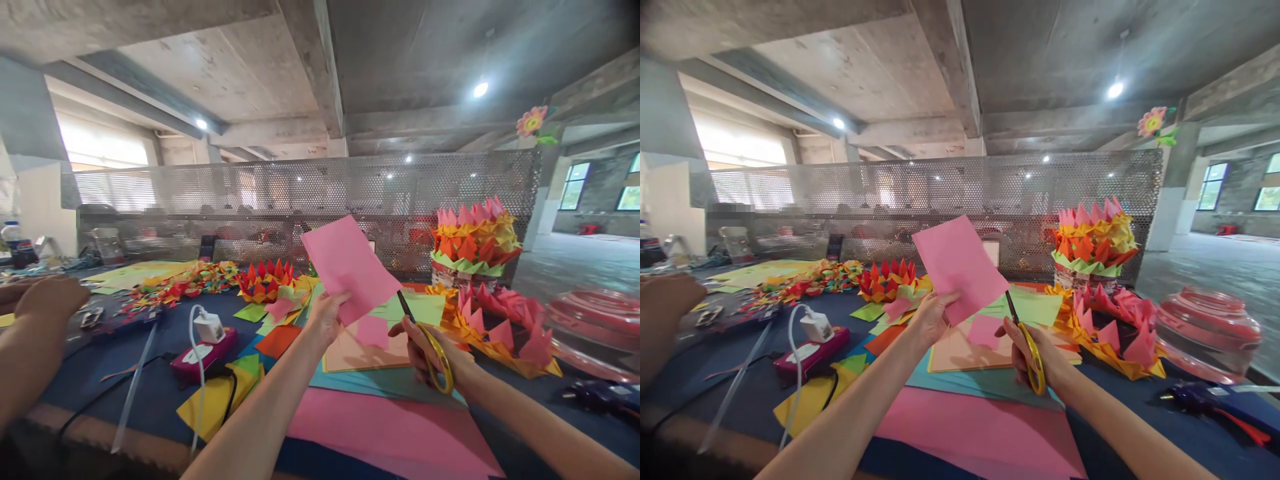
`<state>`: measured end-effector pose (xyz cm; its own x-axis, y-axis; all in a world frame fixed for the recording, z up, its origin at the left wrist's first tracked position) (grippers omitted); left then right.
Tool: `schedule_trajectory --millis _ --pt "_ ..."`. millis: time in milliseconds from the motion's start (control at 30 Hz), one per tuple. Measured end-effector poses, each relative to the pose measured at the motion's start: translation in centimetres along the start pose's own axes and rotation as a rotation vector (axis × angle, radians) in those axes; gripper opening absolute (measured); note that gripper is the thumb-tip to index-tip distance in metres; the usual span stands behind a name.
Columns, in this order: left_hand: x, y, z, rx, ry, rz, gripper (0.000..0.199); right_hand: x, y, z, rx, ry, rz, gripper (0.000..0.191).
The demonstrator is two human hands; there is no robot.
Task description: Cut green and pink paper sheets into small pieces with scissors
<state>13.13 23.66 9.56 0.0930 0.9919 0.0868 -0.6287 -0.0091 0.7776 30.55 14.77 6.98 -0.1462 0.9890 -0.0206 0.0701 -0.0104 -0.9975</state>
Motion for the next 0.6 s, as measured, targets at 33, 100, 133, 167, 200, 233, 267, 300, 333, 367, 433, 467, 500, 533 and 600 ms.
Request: schedule_trajectory --millis 33,100,133,167,200,233,267,300,333,367,433,467,500,533,600 --pt "0.0 0.1 0.0 -0.005 0.001 0.004 0.035 0.2 0.1 -0.3 -0.014 0.014 -0.002 0.056" --pt "0.0 0.2 0.0 -0.011 0.005 0.009 0.035 0.5 0.3 -0.8 -0.059 0.040 -0.025 0.054" --pt "0.0 0.2 -0.1 -0.012 0.007 0.012 0.035 0.5 0.3 -1.1 -0.098 0.054 -0.045 0.052" --pt "0.0 0.3 -0.1 -0.015 0.010 0.015 0.034 0.5 0.2 -1.3 -0.150 0.068 -0.069 0.050" --pt "0.1 0.4 -0.1 -0.018 0.011 0.019 0.034 0.4 0.2 -1.5 -0.215 0.084 -0.087 0.048" --pt "0.1 0.5 -0.1 -0.022 0.010 0.024 0.034 0.2 0.1 -1.6 -0.295 0.099 -0.099 0.046" --pt "0.1 0.6 -0.1 -0.026 0.008 0.028 0.035 0.0 -0.1 -1.7 -0.382 0.113 -0.114 0.044" --pt "0.2 0.7 -0.2 -0.030 0.005 0.032 0.035 -0.2 -0.3 -1.7 -0.470 0.127 -0.134 0.043" --pt "0.2 0.8 -0.2 -0.032 0.002 0.035 0.035 -0.4 -0.5 -1.7 -0.550 0.138 -0.157 0.042" --pt "0.2 1.0 -0.2 -0.033 0.000 0.038 0.035 -0.6 -0.7 -1.6 -0.618 0.146 -0.184 0.041" --pt "0.1 1.3 -0.1 -0.034 0.001 0.043 0.034 -0.8 -1.1 -1.5 -0.696 0.163 -0.246 0.040" --pt "0.0 1.4 -0.1 -0.035 0.003 0.046 0.033 -0.9 -1.3 -1.4 -0.717 0.171 -0.278 0.039" --pt "-0.1 1.5 0.0 -0.037 0.004 0.047 0.032 -1.0 -1.5 -1.3 -0.733 0.175 -0.308 0.038" --pt "-0.2 1.5 0.2 -0.041 0.004 0.048 0.030 -1.1 -1.8 -1.2 -0.747 0.177 -0.336 0.037" --pt "-0.6 1.5 0.6 -0.055 0.000 0.037 0.029 -1.3 -2.3 -0.9 -0.769 0.170 -0.361 0.034"
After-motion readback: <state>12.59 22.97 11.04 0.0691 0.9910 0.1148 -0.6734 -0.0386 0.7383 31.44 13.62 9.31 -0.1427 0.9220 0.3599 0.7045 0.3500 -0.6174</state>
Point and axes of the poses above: each hand's wrist, its own x-axis towards the middle knuckle, its own z-axis out of the palm, y = z × x, the point moved 5 cm from there along x, towards the middle knuckle, and after that the axes turned 1 degree about -x, right-handed, at the moved point
